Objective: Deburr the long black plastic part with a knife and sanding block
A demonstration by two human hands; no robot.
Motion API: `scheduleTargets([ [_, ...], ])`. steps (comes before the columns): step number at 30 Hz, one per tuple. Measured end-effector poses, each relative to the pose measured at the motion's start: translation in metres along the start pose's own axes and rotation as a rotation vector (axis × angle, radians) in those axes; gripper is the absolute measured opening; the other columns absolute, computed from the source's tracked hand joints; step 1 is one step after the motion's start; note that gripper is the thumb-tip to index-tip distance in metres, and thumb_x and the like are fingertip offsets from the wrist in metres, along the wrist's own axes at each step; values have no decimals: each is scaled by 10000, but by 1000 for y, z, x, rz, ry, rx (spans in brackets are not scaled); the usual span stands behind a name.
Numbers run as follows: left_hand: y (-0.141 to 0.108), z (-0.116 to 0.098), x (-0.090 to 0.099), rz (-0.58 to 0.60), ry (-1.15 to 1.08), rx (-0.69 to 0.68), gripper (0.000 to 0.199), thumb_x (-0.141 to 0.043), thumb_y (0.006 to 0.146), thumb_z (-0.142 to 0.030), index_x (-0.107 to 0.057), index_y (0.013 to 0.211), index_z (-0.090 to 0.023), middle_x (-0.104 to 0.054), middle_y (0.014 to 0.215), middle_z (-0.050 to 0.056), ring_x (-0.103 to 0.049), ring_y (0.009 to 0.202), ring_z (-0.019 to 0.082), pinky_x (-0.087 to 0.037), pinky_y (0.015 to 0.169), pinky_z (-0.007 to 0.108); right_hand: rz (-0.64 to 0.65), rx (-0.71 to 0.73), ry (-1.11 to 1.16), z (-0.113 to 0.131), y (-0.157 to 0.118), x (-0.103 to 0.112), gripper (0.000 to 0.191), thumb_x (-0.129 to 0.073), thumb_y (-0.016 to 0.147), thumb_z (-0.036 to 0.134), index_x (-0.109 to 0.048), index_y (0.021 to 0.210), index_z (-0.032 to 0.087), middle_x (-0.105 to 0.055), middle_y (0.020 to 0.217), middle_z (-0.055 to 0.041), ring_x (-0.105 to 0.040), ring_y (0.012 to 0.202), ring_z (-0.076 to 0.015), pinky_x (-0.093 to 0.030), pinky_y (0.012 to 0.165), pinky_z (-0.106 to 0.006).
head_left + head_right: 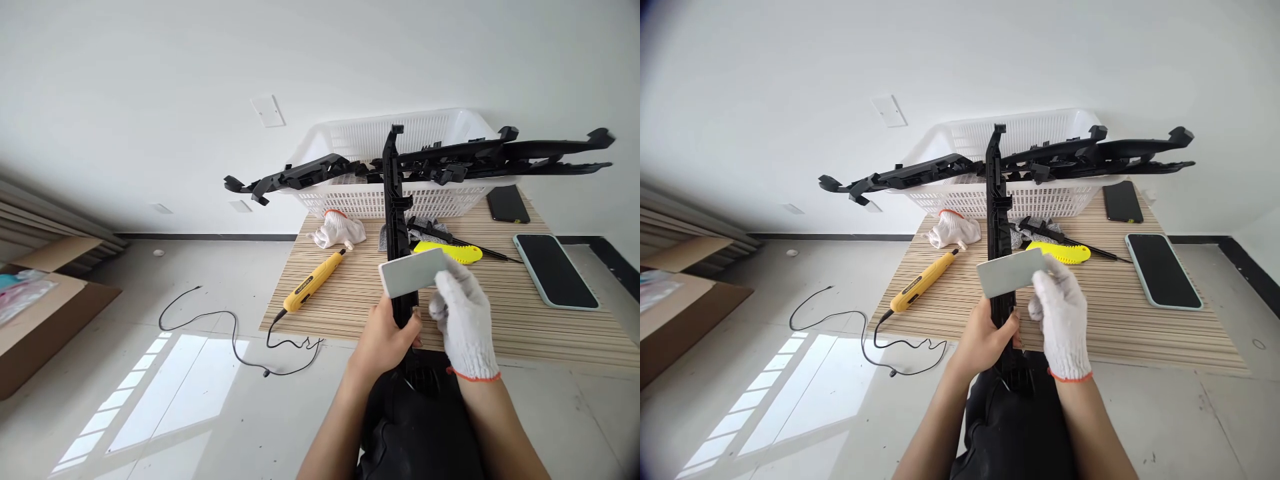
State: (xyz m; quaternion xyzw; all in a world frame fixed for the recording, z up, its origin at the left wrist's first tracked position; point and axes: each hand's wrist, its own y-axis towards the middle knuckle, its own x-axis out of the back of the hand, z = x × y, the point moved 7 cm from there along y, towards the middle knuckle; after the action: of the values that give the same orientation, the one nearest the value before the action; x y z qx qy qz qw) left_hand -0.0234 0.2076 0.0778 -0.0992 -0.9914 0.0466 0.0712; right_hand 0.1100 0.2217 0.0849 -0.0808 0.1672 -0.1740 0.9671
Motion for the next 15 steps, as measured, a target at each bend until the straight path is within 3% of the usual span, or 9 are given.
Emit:
scheduleTargets([
  [11,0,-2,-1,18,17,-19,68,-519,874,-239,-455,855,-232,-582,567,-58,-632,504,161,-510,524,261,23,20,38,-2,1,3,447,-745,747,422,-658,1160,275,-601,729,27,-451,467,-69,-342,386,-192],
  [15,0,-2,0,-1,2,-17,105,-527,866,-221,-435,912,-243,-586,576,-78,-628,493,155,-511,544,264,-76,56,52,1,1,9,421,-723,771,441,-651,1154,285,-554,677,45,-446,460,-70,-318,373,-183],
])
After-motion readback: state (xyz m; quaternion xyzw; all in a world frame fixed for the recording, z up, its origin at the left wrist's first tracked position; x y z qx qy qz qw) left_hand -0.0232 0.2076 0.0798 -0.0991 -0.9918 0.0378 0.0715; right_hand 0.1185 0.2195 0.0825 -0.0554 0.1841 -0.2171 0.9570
